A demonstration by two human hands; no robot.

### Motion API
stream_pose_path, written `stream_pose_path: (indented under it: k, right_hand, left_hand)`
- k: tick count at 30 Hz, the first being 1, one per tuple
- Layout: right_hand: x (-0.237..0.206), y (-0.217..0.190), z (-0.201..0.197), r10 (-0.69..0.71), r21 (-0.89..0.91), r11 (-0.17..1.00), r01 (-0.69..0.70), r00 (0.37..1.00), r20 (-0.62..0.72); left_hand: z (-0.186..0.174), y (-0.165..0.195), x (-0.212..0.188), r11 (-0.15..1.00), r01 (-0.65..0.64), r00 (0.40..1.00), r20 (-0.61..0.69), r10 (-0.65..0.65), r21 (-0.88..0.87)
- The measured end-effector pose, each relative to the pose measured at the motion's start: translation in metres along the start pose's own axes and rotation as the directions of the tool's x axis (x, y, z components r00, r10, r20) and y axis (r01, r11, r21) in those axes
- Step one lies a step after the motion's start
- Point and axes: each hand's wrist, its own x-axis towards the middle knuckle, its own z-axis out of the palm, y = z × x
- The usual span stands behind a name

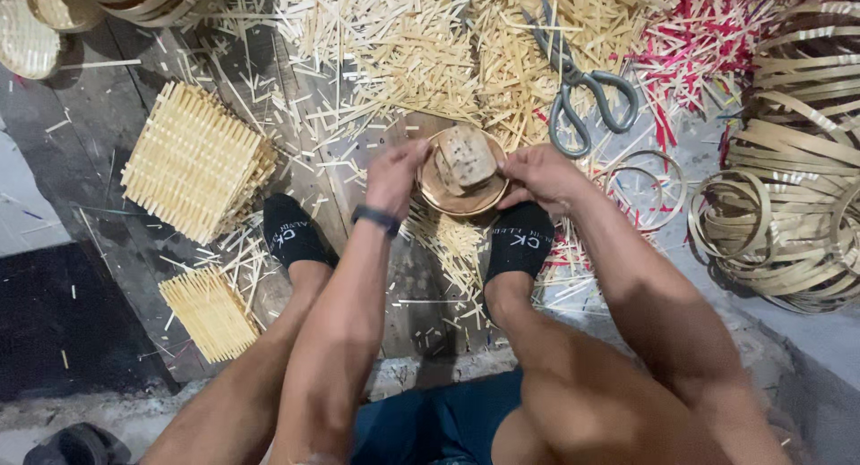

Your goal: The person sits on the floor assembling bamboo steamer baskets. They press a round woven bamboo mat into a wooden rim, trim excess slivers with scissors, tap and seat the rim, and stack the finished baskets with a pile of completed ones.

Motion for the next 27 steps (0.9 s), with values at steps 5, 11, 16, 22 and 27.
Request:
stream_pose_path:
  k: [5,11,16,22,27]
  right_hand:
    - [0.002,0.022,0.016,-0.076,-0.066,0.996,0.062,0.966,-0.248]
    - [0.004,0.023,0.03,-0.182,-0.185,0.975,0.122,0.916,-0.357]
    - [-0.015,0.026,0.027,-0.139,0.079,0.985,0.154,0.977,-0.161]
    - [0.0,0.05,0.039,-0.054,0.08,0.994,0.075,0.968,-0.246]
    - [0.008,0.055,0.046,-0.084,0.019,0.995,0.096,0.934,-0.348]
  left_hand:
    - [-0.023,-0.045,-0.015,0.993,0.081,0.99,0.124,-0.071,-0.081]
    - [-0.007,-0.054,-0.003,0.935,-0.067,0.97,-0.198,0.143,0.347]
    - [-0.005,-0.049,-0.034,0.971,-0.059,0.997,-0.057,0.047,-0.233]
    - [0.013,-0.089,-0.04,0.893,0.046,0.998,-0.016,-0.059,-0.447]
    - [0.032,-0.094,-0.026,0.968,-0.024,0.969,-0.245,-0.039,-0.251]
